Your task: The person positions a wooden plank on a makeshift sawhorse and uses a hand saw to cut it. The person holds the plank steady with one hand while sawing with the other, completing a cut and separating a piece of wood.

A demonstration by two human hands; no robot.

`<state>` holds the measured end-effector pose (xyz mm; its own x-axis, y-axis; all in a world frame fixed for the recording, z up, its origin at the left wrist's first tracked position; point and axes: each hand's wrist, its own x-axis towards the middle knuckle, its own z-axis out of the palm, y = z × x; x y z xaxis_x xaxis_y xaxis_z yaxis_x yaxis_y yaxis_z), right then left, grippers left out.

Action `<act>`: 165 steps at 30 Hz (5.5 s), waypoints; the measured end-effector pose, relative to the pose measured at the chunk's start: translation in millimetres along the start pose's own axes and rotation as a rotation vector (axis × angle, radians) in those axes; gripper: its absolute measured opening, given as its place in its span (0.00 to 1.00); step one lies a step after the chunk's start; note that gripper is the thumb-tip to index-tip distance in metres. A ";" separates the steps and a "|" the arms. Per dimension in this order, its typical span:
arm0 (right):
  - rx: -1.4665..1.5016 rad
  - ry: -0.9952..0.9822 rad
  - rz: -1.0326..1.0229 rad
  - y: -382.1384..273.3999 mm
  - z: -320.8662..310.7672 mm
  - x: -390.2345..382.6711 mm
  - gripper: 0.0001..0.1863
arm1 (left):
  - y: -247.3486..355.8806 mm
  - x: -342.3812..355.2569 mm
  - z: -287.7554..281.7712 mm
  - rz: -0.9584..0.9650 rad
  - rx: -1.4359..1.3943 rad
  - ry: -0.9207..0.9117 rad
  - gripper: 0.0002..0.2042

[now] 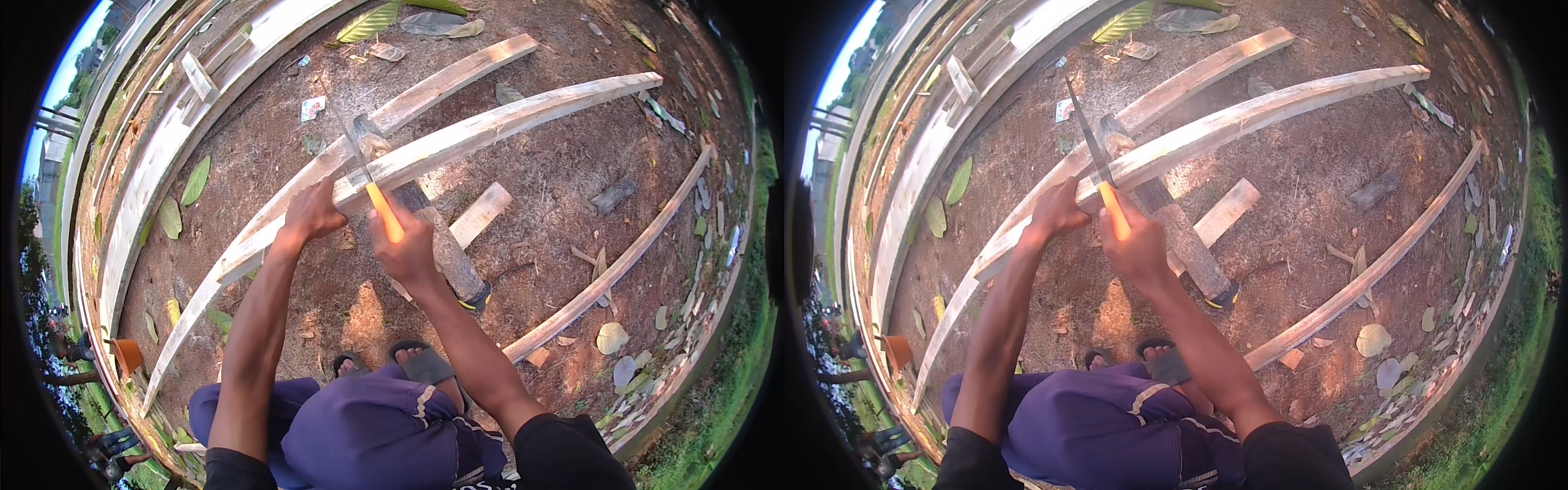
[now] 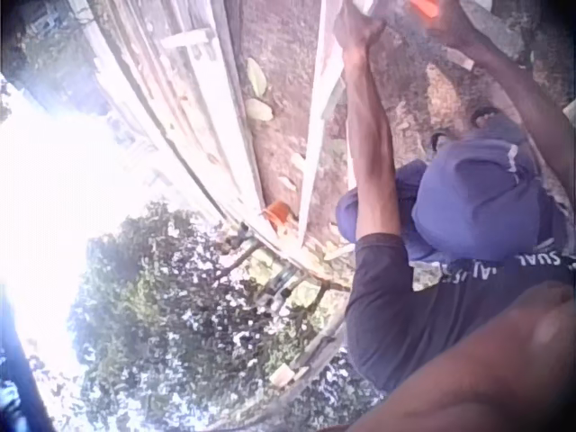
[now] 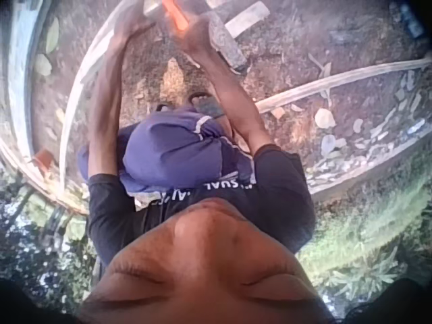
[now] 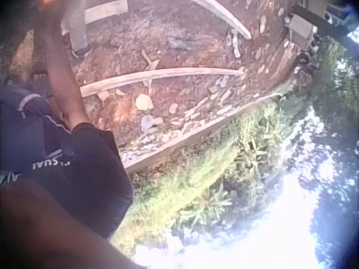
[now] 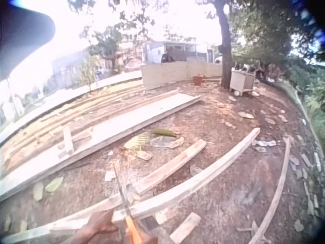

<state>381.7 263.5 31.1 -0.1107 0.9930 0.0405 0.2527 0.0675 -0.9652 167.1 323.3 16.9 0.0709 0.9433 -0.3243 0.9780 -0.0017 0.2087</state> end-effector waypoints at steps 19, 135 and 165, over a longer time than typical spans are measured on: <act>0.015 -0.081 -0.054 -24.2 -80.8 -181.0 0.26 | -32.6 -11.5 -1.7 -0.085 -0.050 -0.139 0.29; 0.091 -0.017 0.089 4.2 -13.2 -68.4 0.21 | -43.8 18.6 -20.0 -0.020 -0.328 -0.311 0.31; 0.062 0.023 -0.011 14.7 -24.8 -84.4 0.22 | -55.0 18.4 -6.1 0.002 -0.270 -0.220 0.35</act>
<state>418.6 183.1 19.9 -0.0904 0.9943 0.0561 0.1912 0.0726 -0.9789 113.4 342.8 5.2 0.1421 0.8491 -0.5087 0.8928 0.1120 0.4363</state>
